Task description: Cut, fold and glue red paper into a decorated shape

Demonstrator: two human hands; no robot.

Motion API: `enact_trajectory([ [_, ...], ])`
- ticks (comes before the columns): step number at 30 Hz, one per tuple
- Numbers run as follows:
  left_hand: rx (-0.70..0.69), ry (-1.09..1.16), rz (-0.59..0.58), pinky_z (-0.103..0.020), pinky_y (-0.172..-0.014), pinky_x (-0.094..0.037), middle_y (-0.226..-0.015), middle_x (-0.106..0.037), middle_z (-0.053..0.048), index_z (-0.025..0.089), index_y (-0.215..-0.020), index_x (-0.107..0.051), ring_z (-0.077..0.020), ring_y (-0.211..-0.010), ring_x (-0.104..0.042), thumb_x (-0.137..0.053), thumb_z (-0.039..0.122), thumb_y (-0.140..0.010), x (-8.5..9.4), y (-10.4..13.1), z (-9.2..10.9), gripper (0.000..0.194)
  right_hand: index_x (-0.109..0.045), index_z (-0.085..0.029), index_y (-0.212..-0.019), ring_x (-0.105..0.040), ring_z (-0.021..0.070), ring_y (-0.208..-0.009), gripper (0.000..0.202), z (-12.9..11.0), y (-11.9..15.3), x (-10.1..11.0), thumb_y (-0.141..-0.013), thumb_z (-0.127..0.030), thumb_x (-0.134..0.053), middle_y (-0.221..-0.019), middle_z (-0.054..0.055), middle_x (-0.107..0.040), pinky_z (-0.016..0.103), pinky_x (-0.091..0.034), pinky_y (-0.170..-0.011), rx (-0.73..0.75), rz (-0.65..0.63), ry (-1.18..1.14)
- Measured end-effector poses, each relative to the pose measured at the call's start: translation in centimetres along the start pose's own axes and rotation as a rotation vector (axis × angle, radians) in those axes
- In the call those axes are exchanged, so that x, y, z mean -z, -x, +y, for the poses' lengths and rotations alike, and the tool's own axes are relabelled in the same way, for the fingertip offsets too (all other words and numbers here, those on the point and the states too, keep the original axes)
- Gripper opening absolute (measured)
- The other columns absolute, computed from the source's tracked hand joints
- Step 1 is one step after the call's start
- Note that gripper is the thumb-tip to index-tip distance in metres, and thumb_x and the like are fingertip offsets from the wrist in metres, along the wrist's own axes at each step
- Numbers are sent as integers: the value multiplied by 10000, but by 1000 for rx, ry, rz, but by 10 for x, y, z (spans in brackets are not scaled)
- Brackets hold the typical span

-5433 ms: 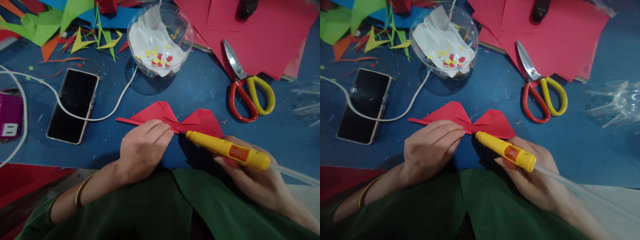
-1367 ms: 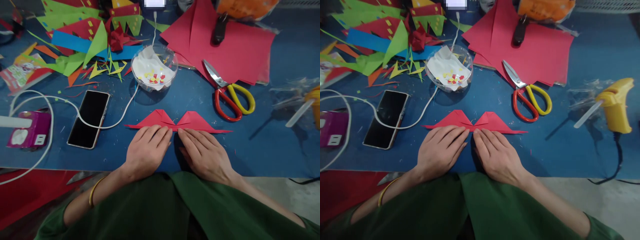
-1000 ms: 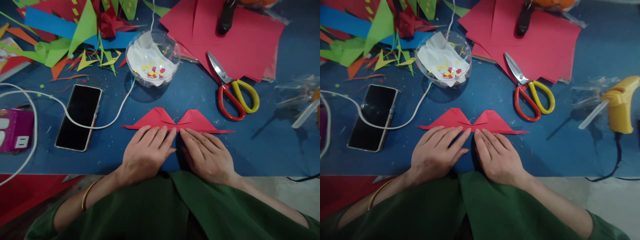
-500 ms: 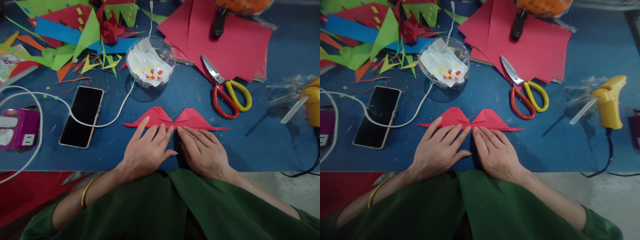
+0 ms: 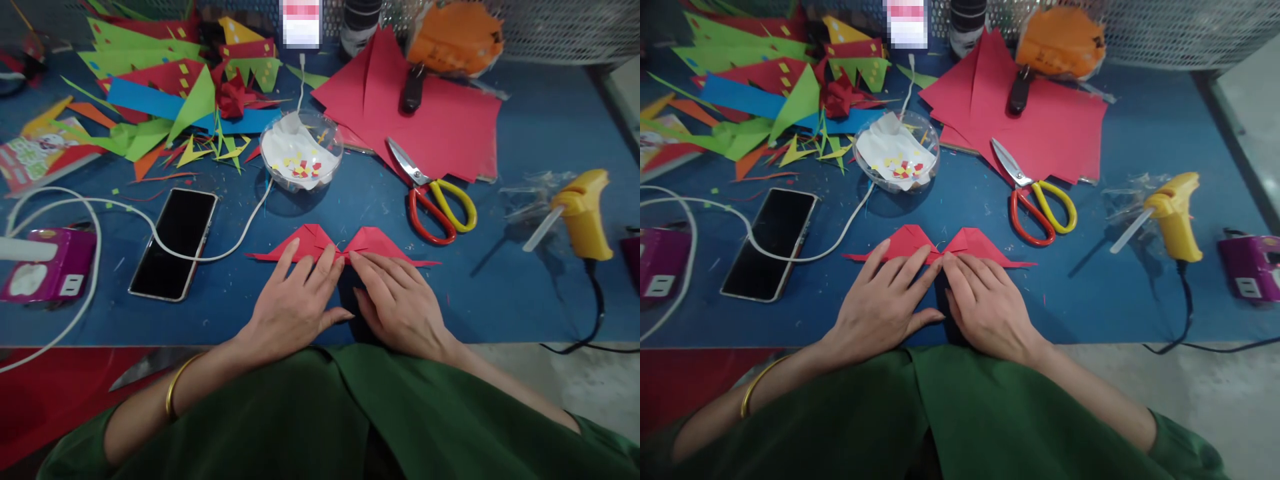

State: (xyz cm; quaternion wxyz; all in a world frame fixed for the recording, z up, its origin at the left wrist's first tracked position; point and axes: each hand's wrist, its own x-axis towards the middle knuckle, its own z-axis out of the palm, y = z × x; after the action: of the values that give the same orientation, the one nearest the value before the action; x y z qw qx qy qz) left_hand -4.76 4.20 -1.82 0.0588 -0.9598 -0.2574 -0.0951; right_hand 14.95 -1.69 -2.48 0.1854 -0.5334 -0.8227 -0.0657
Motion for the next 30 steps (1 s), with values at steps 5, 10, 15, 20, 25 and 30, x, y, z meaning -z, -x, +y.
enact_trajectory([
  [5,-49,42,18,-518,-1143,-367,-1476,-540,-191,-13,-1402,-530,-351,-1326,-529,-378,571,-1014,-3,0,0,717,-464,55,-1420,-523,311,-1347,599,-2,-4,-6,-1013,-381,-418,-1461,218,-543,439,-418,-1105,0,-133,40],
  [10,-65,89,25,-483,-1141,-379,-1439,-558,-230,-42,-1369,-551,-345,-1353,-526,-362,583,-1013,-9,1,-2,743,-449,62,-1431,-500,335,-1368,688,8,3,-5,-1022,-484,-361,-1463,245,-530,457,-388,-1131,-31,-171,114],
  [15,-63,98,23,-530,-1138,-373,-1446,-546,-235,-32,-1378,-543,-355,-1356,-523,-347,584,-1016,-10,2,-2,741,-443,91,-1417,-525,381,-1332,737,20,10,4,-1019,-521,-347,-1395,295,-570,503,-404,-1093,-283,-125,243],
  [20,-54,113,23,-540,-1140,-371,-1447,-546,-228,-35,-1377,-541,-345,-1354,-526,-358,531,-1028,-10,2,-1,690,-396,-4,-1491,-413,293,-1443,729,11,10,5,-1021,-556,-314,-1523,200,-481,438,-335,-1176,36,-201,49],
  [25,-44,129,17,-550,-1152,-356,-1471,-525,-217,-12,-1394,-531,-342,-1369,-510,-389,562,-1012,-10,2,-1,704,-492,54,-1395,-571,351,-1288,737,17,11,8,-1016,-555,-326,-1341,271,-623,484,-408,-1093,-159,-121,193],
  [30,-45,129,17,-556,-1146,-363,-1465,-533,-218,-15,-1394,-530,-345,-1367,-512,-403,557,-1009,-10,2,-2,701,-394,11,-1482,-484,324,-1387,748,24,8,5,-1016,-568,-303,-1464,240,-533,466,-388,-1128,-98,-153,109],
])
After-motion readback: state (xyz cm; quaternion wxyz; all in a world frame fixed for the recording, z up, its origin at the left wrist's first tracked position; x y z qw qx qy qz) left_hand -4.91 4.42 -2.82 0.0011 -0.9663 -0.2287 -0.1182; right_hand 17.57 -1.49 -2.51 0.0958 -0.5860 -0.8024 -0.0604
